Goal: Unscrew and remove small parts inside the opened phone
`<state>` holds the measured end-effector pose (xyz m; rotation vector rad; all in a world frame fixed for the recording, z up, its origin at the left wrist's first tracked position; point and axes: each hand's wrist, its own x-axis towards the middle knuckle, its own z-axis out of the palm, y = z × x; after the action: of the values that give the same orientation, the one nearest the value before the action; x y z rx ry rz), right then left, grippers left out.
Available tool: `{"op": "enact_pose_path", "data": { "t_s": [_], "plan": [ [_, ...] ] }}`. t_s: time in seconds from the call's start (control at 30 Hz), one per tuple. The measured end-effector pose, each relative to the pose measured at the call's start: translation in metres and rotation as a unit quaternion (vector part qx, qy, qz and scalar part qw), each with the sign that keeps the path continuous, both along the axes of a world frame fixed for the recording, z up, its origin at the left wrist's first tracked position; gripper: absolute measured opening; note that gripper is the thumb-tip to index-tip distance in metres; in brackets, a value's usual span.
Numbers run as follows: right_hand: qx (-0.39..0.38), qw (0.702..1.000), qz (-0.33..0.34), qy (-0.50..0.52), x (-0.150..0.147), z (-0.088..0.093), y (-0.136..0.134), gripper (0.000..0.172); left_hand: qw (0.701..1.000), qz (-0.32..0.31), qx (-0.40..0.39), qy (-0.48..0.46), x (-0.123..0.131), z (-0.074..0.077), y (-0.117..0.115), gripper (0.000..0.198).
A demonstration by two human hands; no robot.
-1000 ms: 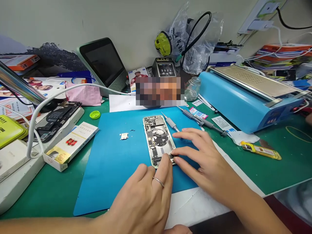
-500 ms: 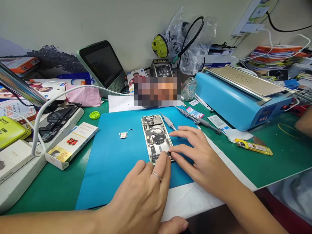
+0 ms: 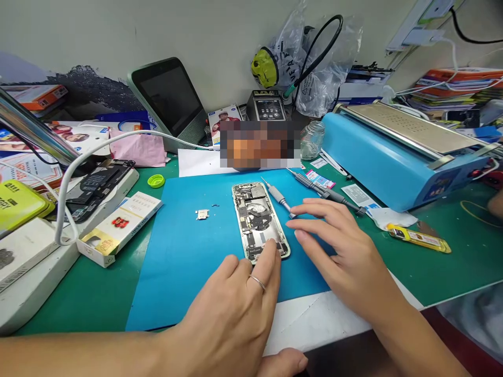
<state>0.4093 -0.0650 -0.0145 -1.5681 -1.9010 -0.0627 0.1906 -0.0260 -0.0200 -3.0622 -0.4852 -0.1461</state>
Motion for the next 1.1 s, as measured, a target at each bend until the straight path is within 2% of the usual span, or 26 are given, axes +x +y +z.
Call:
{"op": "enact_pose_path", "data": {
  "t_s": [0.27,0.53,0.63,0.87,1.1],
  "plan": [
    [-0.047,0.995,0.072,-0.043,-0.002,-0.001,-0.001,0.023,1.000,-0.006,0.006,-0.005,-0.001,0.000,0.000,0.096],
    [-0.061,0.994,0.077,-0.045,-0.002,-0.003,-0.001,0.023,1.000,0.000,0.010,-0.014,-0.001,-0.002,-0.001,0.096],
    [-0.040,0.997,0.055,-0.031,-0.001,-0.003,-0.001,0.021,1.000,-0.001,0.015,-0.006,0.000,-0.001,0.000,0.095],
    [0.010,0.998,-0.064,0.027,0.001,-0.003,0.000,0.018,1.000,-0.005,0.006,0.020,0.001,0.000,0.001,0.100],
    [0.044,0.992,-0.116,0.020,0.010,-0.006,0.004,0.021,1.000,-0.007,-0.004,0.028,0.002,-0.001,0.002,0.103]
  ]
}}
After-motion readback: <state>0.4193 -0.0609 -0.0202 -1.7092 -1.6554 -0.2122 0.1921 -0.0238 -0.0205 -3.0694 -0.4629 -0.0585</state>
